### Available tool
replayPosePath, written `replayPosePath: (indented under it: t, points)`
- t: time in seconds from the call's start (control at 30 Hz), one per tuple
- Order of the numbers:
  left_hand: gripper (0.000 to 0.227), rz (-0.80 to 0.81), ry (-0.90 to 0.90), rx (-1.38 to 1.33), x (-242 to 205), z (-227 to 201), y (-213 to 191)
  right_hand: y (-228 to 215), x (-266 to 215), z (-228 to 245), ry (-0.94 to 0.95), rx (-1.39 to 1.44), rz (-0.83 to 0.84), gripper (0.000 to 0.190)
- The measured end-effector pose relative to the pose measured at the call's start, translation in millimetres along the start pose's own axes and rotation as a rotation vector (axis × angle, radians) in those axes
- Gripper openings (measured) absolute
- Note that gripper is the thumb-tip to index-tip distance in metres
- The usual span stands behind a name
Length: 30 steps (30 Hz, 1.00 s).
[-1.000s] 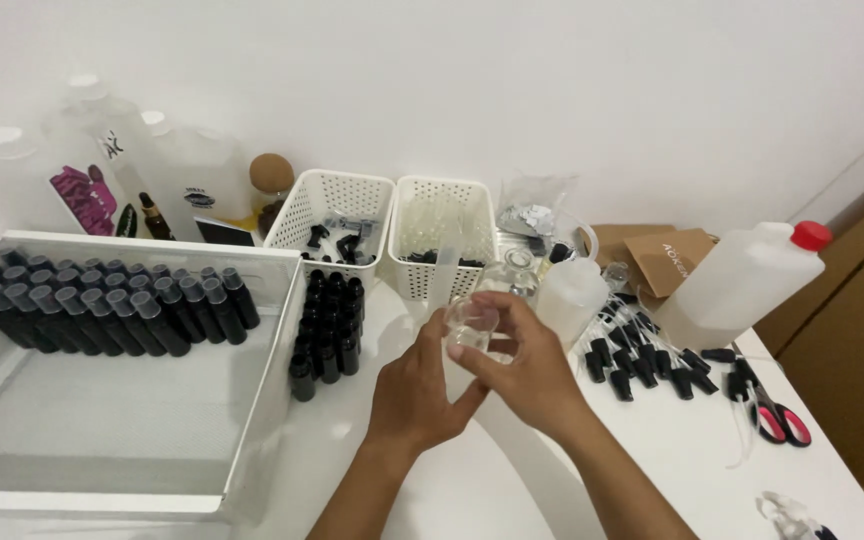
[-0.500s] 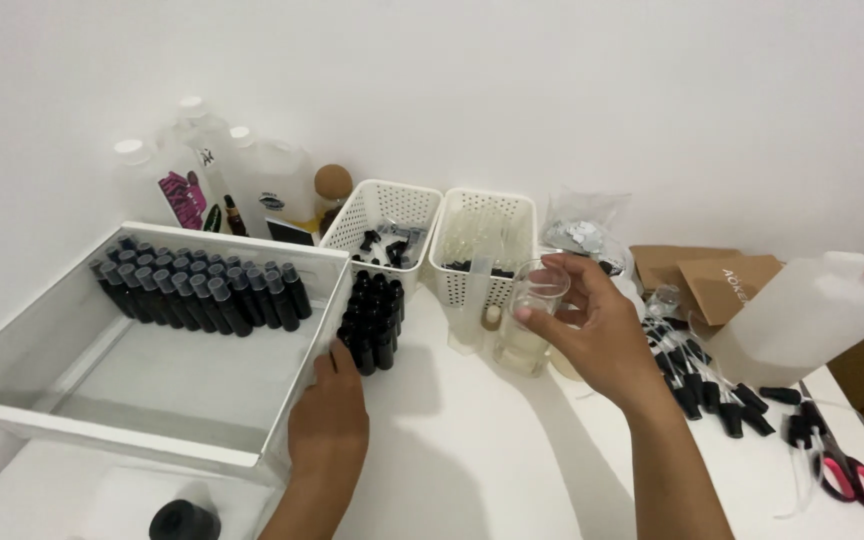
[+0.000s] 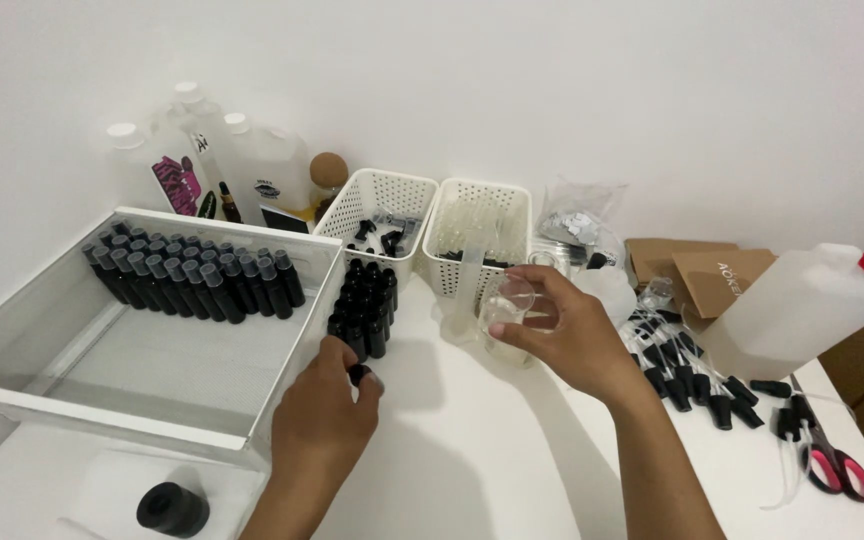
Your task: Assembling and filling small perfume spray bottles at a workspace
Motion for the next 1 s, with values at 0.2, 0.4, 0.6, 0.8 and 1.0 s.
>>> replayPosePath:
  t: [0.2, 0.4, 0.6, 0.8, 1.0]
  points:
    - [0.021, 0.035, 0.249, -0.437, 0.7, -33.9, -4.5, 4.7, -2.9, 13.1, -0.075, 0.039, 0.053, 0.062]
    - [0.026, 0.154, 0.3, -0.665, -14.1, -64.8, -16.7, 3.4, -8.4, 31.7, -0.217, 0.032, 0.079, 0.071]
    - [0.039, 0.218, 0.328, -0.883, -15.6, -77.2, -18.0, 5.9, -6.0, 24.5, -0.23, 0.049, 0.084, 0.07]
    - [0.032, 0.179, 0.204, -0.987, 9.3, -59.5, -5.5, 8.0, -5.8, 28.9, -0.227, 0.038, 0.099, 0.07]
    - [0.03, 0.261, 0.188, -1.066, 6.6, -58.3, -0.4, 12.5, -5.8, 22.9, -0.211, 0.091, 0.095, 0.071]
Point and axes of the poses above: each hand's wrist, its own x-axis towards the middle knuckle, its own y-axis out of the palm, z = x × y, the point moved 10 cm from there along x, towards the middle knuckle, and after that the axes turned 13 degrees about -y, right-handed, at the moved point
